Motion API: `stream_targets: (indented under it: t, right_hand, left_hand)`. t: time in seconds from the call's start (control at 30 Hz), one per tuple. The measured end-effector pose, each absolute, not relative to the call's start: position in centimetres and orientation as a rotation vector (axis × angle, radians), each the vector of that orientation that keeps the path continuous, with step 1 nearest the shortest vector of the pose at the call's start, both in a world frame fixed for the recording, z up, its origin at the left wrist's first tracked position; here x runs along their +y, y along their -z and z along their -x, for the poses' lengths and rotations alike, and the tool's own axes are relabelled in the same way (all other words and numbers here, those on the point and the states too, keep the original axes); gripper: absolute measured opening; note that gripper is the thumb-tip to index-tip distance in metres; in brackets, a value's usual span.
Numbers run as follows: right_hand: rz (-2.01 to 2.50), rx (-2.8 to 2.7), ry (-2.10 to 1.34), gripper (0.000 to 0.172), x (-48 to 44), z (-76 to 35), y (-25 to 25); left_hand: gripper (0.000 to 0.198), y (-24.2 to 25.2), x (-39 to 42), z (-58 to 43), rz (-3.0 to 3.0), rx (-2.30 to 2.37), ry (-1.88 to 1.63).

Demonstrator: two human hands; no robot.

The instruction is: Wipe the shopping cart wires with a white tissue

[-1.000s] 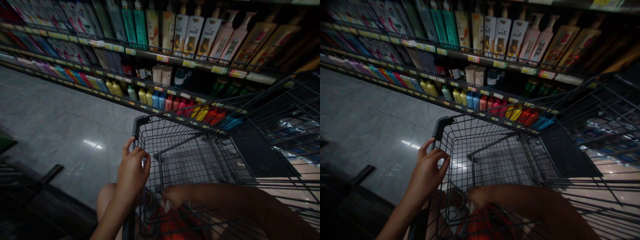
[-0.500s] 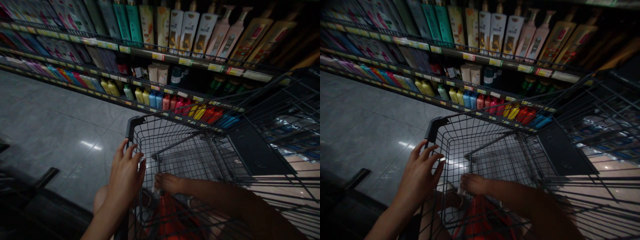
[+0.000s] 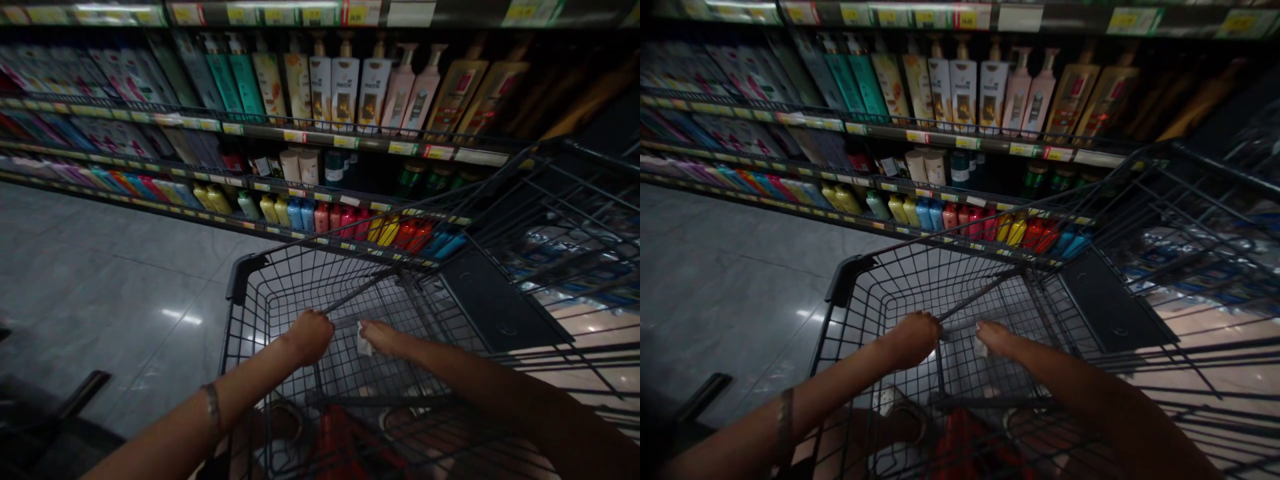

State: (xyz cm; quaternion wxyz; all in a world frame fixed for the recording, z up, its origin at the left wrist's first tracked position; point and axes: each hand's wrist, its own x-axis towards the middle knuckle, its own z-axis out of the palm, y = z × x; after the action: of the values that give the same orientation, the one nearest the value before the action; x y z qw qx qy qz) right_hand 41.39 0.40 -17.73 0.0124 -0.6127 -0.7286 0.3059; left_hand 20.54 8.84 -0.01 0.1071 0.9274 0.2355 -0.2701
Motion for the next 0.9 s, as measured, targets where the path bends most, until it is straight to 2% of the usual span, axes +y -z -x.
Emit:
stream_targets:
  t: [0.1, 0.17, 0.37, 0.63, 0.77, 0.83, 0.9]
  right_hand:
    - [1.929, -2.371, -0.954, 0.027, 1.7, -42.5, 16.5]
    - [1.970, -2.326, -0.943, 0.026, 2.6, -42.6, 16.1]
    - [1.919, -2.154, -0.924, 0.023, 3.9, -40.1, 17.2]
    - [1.924, -2.244, -1.011, 0.032, 0.6, -38.3, 18.8]
    - [1.826, -2.205, -1.334, 0.021, -0.8, -39.6, 18.9]
    - [1.880, -1.999, -1.577, 0.015, -0.2, -40.6, 18.5]
    - [1.979, -1.704, -1.640, 0.012, 1.3, -41.8, 18.0]
  left_hand:
    - [0.016, 5.2, 9.6, -21.1, -2.684, 0.723, 1.006]
    - [0.025, 8.3, 9.7, -21.2, -2.658, 0.783, 1.104]
    - [0.036, 14.7, 8.9, -22.1, -2.649, 1.102, 1.092]
    - [0.033, 16.8, 7.9, -21.7, -2.712, 1.304, 0.867]
    - [0.022, 16.5, 8.8, -21.5, -2.782, 1.269, 0.745]
    - [0.028, 16.6, 9.0, -21.5, -2.824, 1.286, 0.675]
    - [0.038, 17.0, 8.9, -21.5, -2.848, 1.335, 0.631]
